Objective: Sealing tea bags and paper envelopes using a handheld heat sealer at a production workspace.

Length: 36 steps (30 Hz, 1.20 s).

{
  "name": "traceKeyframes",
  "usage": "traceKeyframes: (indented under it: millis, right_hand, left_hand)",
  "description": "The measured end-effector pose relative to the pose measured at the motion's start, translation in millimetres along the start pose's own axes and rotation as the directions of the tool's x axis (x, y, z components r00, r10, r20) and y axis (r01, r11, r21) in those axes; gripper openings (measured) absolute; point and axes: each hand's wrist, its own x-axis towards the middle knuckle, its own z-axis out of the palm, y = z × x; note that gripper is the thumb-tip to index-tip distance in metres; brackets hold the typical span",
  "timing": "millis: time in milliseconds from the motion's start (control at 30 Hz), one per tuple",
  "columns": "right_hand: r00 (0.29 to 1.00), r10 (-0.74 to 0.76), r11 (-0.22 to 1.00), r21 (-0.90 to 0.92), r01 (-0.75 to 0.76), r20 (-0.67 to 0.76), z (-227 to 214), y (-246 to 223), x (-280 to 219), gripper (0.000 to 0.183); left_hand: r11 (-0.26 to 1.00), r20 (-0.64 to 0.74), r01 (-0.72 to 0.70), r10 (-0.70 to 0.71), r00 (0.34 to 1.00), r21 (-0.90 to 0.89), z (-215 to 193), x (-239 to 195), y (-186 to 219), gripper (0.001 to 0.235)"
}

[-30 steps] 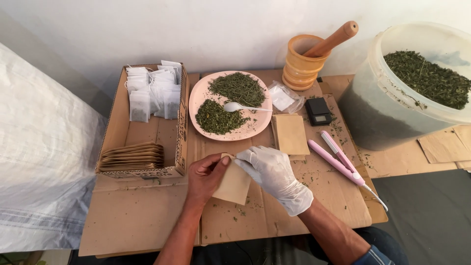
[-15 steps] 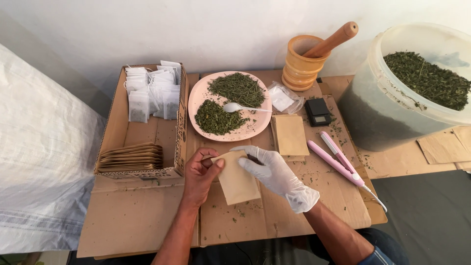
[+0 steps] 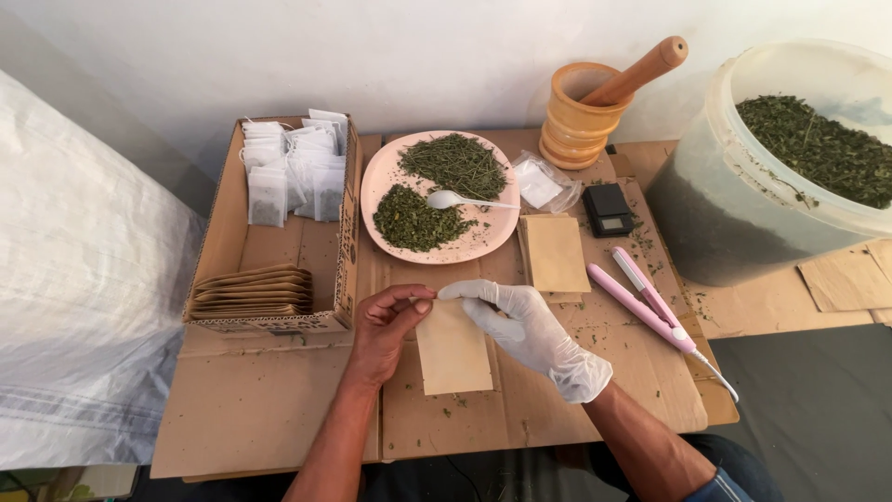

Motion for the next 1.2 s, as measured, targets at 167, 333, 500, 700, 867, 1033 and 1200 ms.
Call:
traceKeyframes:
  millis: [167,333,500,700,867,1033,1200]
  right_hand:
    - [0.993,-0.116,0.986,0.123,0.112,0.023,1.6,-1.8,7.6,0.023]
    - [0.993,-0.110,0.982,0.157,0.102,0.042,-3.6,18.0,11.2,0.022]
    - [0.987,-0.095,0.993,0.077,0.086,0.132,-12.4,-8.1,9.1,0.020]
    - [0.994,0.052,0.999,-0.014,-0.051,0.098,-26.2,-2.8,8.2,0.027]
    - [0.976,0.188,0.981,-0.068,-0.182,0.107,-36.2,0.9,12.1,0.048]
    - [0.977,0.207,0.964,-0.182,-0.195,0.048,-39.0,5.5,12.2,0.041]
    - [0.954,0.298,0.919,-0.282,-0.275,0.042,-34.3,-1.4,10.1,0.022]
  left_hand:
    - [0.998,-0.016,-0.003,0.002,1.000,-0.069,-6.9,1.5,-6.9,0.008]
    - [0.999,0.006,-0.010,0.010,1.000,-0.050,-14.8,4.1,-10.5,0.005]
    - [0.999,0.058,-0.020,0.018,0.998,0.039,-15.1,2.9,-5.9,0.009]
    - [0.947,0.171,-0.213,0.175,0.970,0.240,-16.7,0.7,-8.1,0.023]
    - [0.875,0.300,-0.354,0.259,0.918,0.329,2.5,1.7,6.8,0.025]
    - [0.823,0.377,-0.438,0.301,0.876,0.362,6.1,1.1,7.7,0.027]
    - [0.805,0.433,-0.416,0.223,0.873,0.424,2.9,-1.9,8.3,0.029]
